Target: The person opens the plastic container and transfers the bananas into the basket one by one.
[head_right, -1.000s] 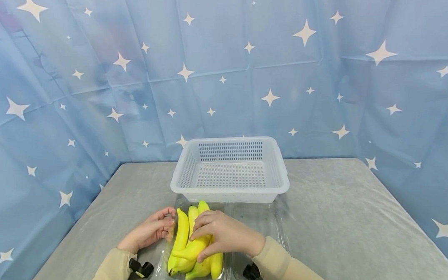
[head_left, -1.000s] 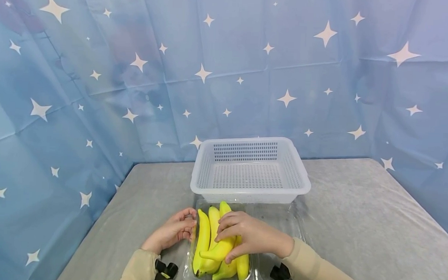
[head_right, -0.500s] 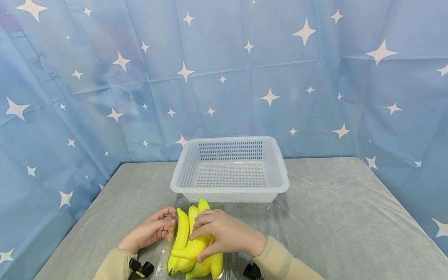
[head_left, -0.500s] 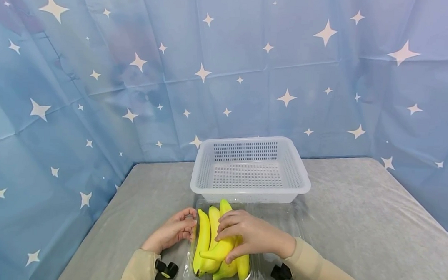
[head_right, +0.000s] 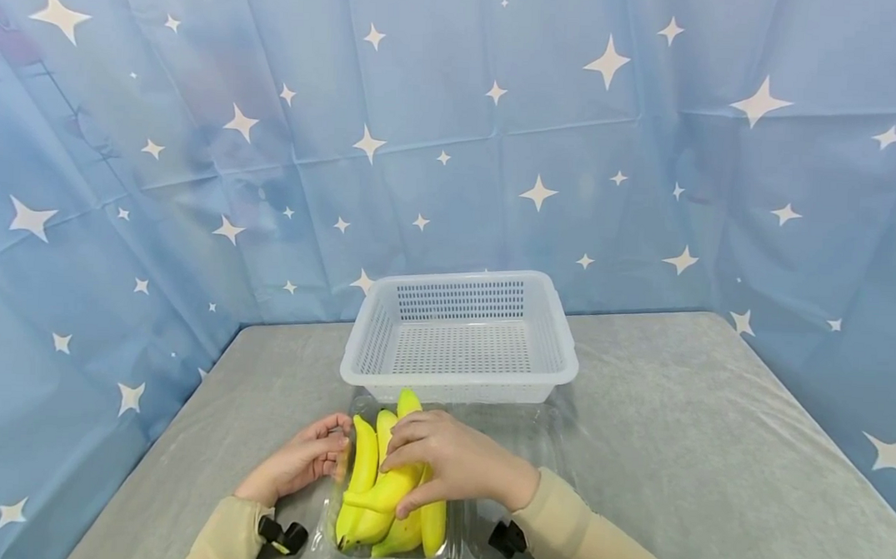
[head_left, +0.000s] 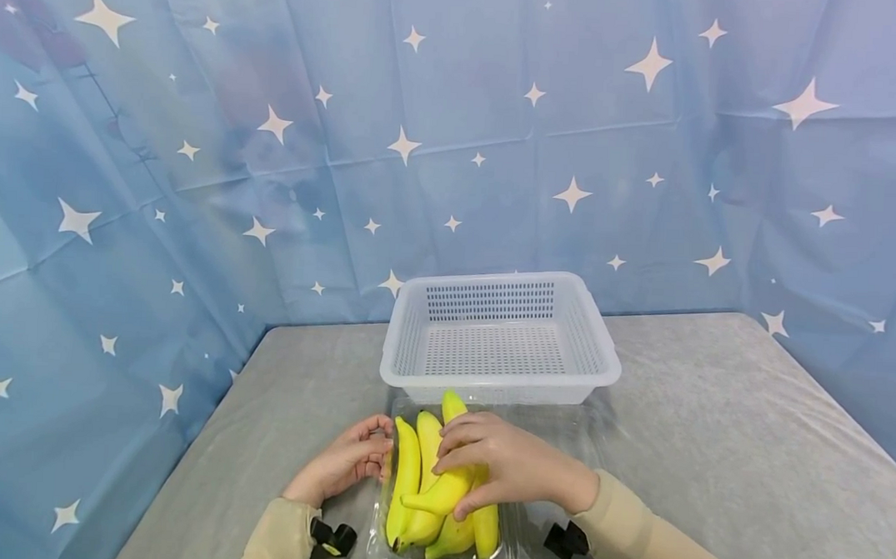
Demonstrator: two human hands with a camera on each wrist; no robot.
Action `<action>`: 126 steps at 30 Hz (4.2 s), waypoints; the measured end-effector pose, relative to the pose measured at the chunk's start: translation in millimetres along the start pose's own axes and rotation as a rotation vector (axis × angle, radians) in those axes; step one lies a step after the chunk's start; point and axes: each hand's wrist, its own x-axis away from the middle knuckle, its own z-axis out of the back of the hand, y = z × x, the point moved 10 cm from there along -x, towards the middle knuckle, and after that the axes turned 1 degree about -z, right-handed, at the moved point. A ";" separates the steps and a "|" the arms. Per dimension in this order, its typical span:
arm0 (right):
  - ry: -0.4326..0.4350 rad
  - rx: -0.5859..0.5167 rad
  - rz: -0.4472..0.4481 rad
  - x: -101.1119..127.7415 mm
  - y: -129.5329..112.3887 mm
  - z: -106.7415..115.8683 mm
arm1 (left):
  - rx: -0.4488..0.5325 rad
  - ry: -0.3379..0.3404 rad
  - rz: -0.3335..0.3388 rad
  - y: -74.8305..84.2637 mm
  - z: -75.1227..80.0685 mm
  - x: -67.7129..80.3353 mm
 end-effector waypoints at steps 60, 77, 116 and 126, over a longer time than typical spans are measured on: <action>0.125 0.080 0.060 4.1 -6.7 39.1 | -0.013 0.013 -0.011 0.3 0.4 0.6; 0.157 0.061 0.059 5.8 -3.0 48.7 | 0.002 -0.014 -0.015 0.7 -0.8 0.9; 0.209 0.060 0.017 15.1 12.1 68.4 | -0.020 0.003 -0.001 0.4 -0.2 1.7; 0.243 0.071 0.011 19.7 16.7 75.9 | -0.024 -0.009 -0.009 1.5 -1.6 1.6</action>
